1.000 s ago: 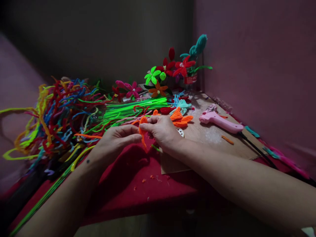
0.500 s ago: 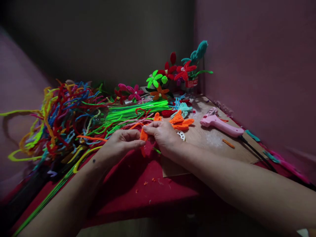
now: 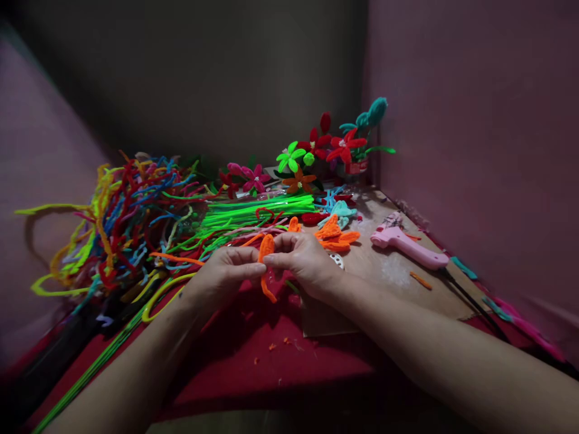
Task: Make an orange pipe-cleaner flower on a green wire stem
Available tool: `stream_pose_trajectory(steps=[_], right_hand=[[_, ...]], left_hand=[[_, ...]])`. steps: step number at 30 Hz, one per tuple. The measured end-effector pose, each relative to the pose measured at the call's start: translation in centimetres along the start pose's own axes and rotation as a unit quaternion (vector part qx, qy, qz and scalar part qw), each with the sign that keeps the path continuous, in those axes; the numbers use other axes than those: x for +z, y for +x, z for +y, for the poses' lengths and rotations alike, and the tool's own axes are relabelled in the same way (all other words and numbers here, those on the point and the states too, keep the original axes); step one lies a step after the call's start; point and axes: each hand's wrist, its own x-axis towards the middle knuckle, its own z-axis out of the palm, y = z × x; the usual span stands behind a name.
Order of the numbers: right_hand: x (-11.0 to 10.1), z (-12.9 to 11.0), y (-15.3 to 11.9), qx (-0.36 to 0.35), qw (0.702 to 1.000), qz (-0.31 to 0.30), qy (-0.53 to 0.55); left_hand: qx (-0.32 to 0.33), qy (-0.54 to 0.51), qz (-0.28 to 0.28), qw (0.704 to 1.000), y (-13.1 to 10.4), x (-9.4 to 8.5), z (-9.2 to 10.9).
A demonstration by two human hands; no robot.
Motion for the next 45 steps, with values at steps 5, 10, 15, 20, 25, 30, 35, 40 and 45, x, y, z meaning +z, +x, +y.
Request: stream_pose_trajectory(steps=[5,10,15,20,25,30,35,40,45], right_hand=[[-0.4,-0.7,0.4,-0.001,0.999,0.012,-0.030],[-0.3,-1.1,-0.1,-0.101,0.950,0.087,-0.283],[0.1,-1.0,-0.9,-0.275,0.853,0.112,-0.429],[0.2,-1.1,-0.4,-0.094,0.959,0.042,-0.265],[0.0,-0.6,-0.3,-0.142,0.932,0.094,-0.321],[0.3,-1.4,-0.3,-0.055,0.968,0.062,-0.236],[0.7,-1.5,-0.3,-0.025,0.975,0.066,-0.209],[0.7,-1.2,-0.4,-0.011,0.977,0.094,-0.189],[1.0,-1.2,-0.5,0.032,0.996,0.075,-0.045]], left_hand=[[-0.005,0.072,0.011,0.997,-0.2,0.2,0.8],[-0.036,0.095,0.025,0.995,-0.3,1.2,1.2],[-0.062,-0.020,0.000,0.998,-0.2,1.6,0.7],[-0.051,-0.005,0.010,0.999,-0.4,1.4,0.9],[-0.041,0.005,0.025,0.999,-0.3,1.8,1.1],[-0.024,0.001,0.075,0.997,-0.3,1.8,1.2],[-0.002,0.054,0.106,0.993,-0.3,1.8,1.4],[0.004,0.046,0.104,0.994,-0.2,1.6,1.2],[0.039,0.009,0.116,0.992,-0.2,1.2,1.0]])
